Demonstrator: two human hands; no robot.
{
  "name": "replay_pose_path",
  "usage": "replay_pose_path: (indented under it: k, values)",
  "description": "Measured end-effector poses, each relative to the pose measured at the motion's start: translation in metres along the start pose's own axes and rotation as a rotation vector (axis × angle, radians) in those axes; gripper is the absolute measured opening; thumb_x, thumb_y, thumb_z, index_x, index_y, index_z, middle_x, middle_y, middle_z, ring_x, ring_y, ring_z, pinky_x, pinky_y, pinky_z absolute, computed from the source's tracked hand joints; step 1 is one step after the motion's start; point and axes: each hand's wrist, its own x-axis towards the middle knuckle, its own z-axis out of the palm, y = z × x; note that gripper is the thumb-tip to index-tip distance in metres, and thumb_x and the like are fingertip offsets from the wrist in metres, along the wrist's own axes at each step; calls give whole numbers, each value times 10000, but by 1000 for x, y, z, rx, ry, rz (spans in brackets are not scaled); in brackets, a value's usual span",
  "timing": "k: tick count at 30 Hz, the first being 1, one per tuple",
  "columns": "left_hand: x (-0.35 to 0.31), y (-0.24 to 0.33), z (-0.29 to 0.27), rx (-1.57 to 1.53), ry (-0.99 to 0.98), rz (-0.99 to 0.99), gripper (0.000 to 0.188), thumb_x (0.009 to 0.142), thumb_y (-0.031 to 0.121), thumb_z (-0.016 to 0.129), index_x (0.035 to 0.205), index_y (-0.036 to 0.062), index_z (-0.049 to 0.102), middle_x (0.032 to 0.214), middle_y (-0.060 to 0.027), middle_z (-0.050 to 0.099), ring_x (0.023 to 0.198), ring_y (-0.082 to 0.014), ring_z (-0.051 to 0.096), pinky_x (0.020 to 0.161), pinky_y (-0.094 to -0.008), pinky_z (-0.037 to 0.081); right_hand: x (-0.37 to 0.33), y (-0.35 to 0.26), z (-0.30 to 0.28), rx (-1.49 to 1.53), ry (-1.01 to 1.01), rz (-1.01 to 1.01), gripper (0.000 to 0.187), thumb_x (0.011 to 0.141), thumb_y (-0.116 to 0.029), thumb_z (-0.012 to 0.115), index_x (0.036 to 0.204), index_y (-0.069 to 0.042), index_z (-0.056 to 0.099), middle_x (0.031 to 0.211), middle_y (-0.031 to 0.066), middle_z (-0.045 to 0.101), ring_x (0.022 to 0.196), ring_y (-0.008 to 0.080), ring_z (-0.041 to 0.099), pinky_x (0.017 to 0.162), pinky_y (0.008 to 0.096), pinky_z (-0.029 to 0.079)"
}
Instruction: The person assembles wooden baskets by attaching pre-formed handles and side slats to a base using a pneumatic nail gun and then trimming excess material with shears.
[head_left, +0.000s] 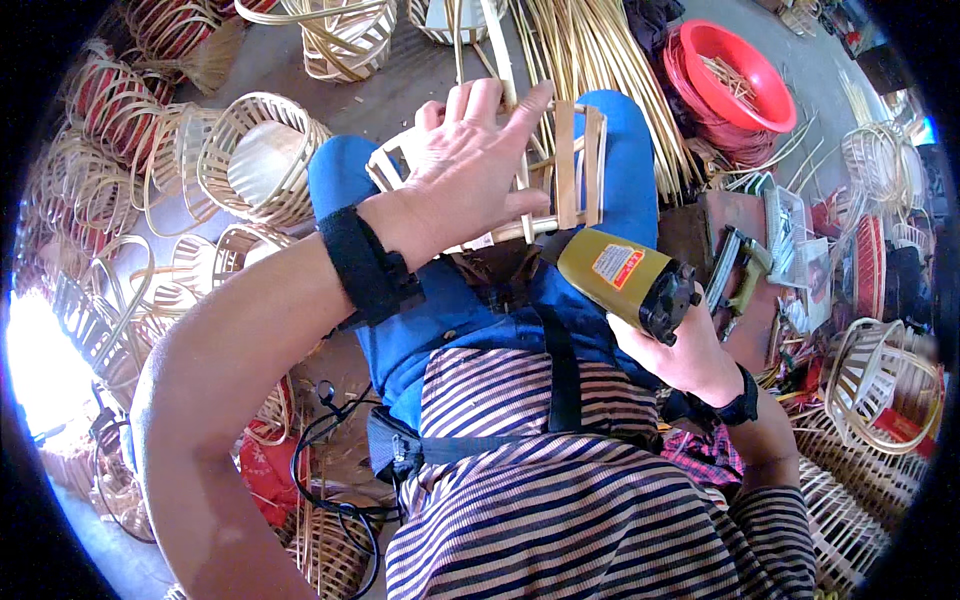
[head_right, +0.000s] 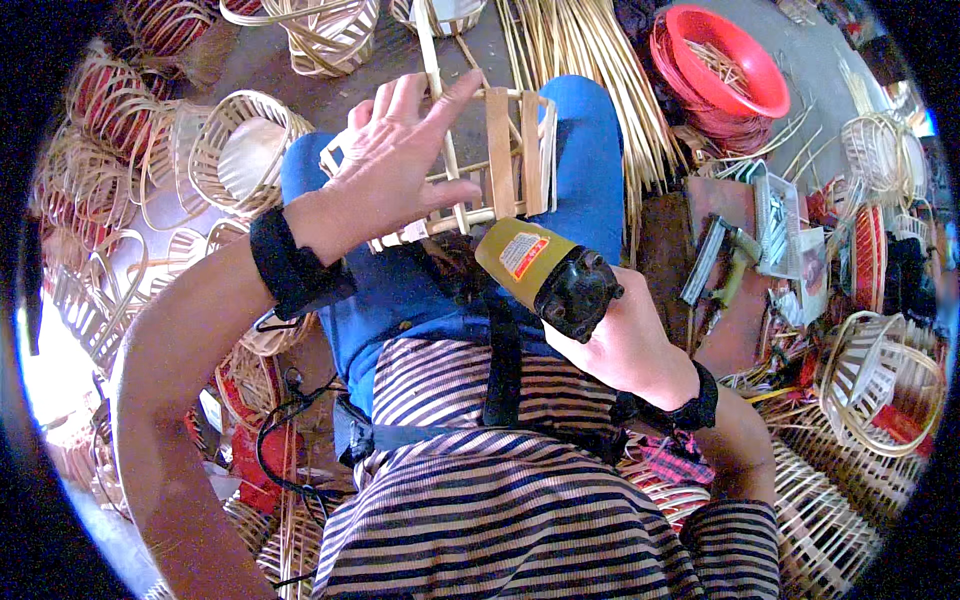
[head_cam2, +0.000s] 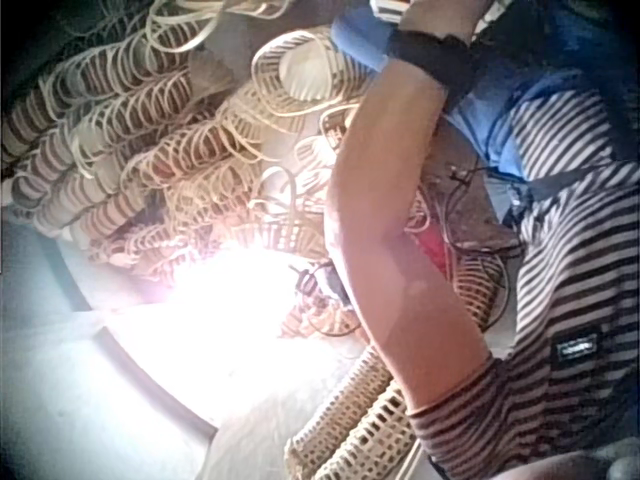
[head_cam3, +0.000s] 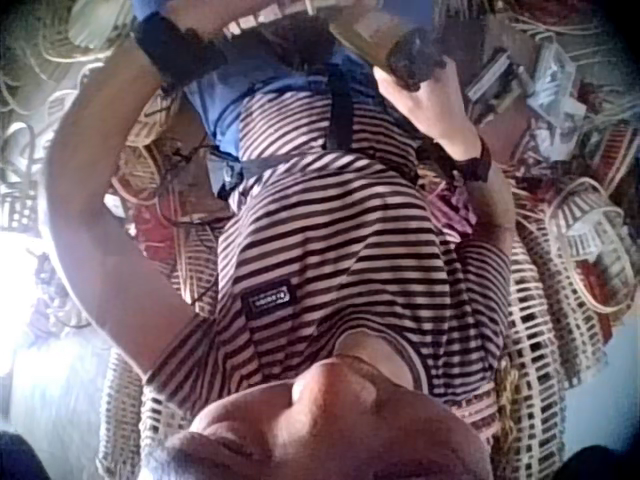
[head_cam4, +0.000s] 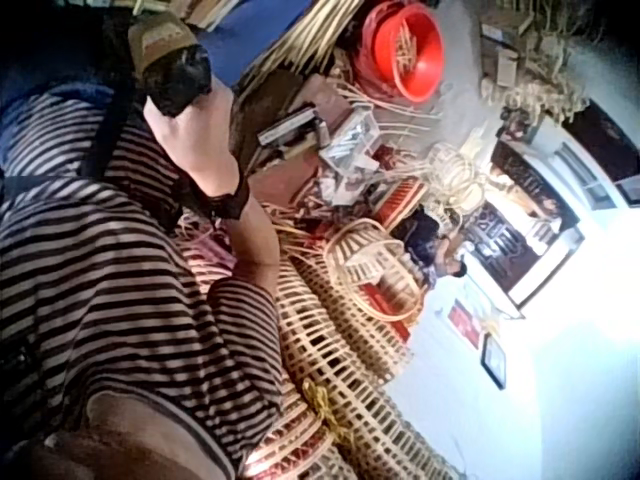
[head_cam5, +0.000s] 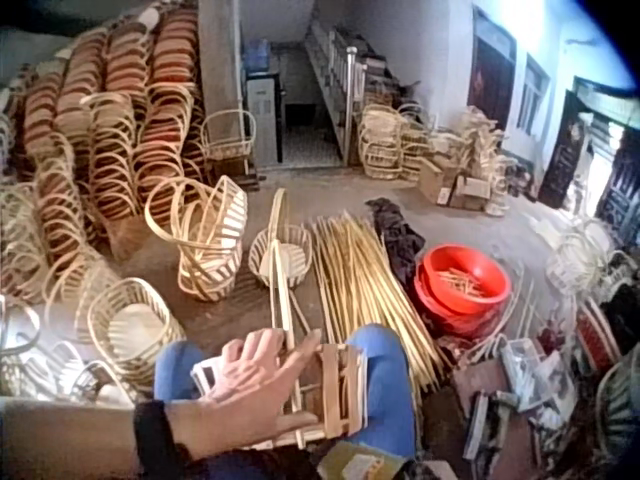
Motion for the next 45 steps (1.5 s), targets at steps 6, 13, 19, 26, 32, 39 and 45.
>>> replay_pose_path:
  k: [6,13,19,26,32,39,45]
  values:
    - [4,3,0,-15,-31,-22,852,573,340,681,1268,133,233,1023,-176,368,993,-316,355,801,-436,289,6,0,-1,37,-8,7,174,632,-18,565,804,-13,536,708,117,565,619,273,555,558,315,444]
    - [4,4,1,-11,-29,-29,854,567,347,683,1264,131,240,1017,-177,376,987,-321,354,791,-434,291,8,-2,-3,1,-18,27,161,645,-38,560,803,-15,538,714,116,568,635,274,560,574,319,449]
    - [5,3,2,-17,-29,-37,863,560,367,685,1267,142,242,1016,-172,377,981,-318,357,783,-432,293,7,2,-2,-35,-71,9,248,650,-33,568,894,-15,523,795,123,573,701,266,569,609,306,453]
    - [-1,-1,-2,-15,-37,-22,922,525,400,700,1277,162,223,1004,-153,404,960,-298,392,791,-407,314,7,-1,-4,-63,-127,67,426,660,-62,616,1057,-13,469,913,132,574,808,243,579,700,282,446]
    - [-11,-11,-11,-288,112,-191,1100,484,377,746,1268,-19,84,749,-95,538,742,-254,523,674,-361,410,7,-13,-30,99,83,70,263,657,-37,600,913,-2,548,882,111,581,807,203,565,735,298,423]
    - [-31,21,0,-328,104,-243,1043,514,222,743,1298,65,74,778,-77,551,766,-242,523,678,-367,373,17,-4,-26,225,171,99,272,669,-27,592,932,4,532,897,103,572,823,196,556,743,290,415]
    - [-33,24,1,-301,124,-234,1021,530,201,734,1300,71,76,783,-61,547,782,-231,515,685,-358,348,25,-10,-20,144,141,4,270,658,-22,587,921,14,533,859,113,581,787,197,567,725,286,423]
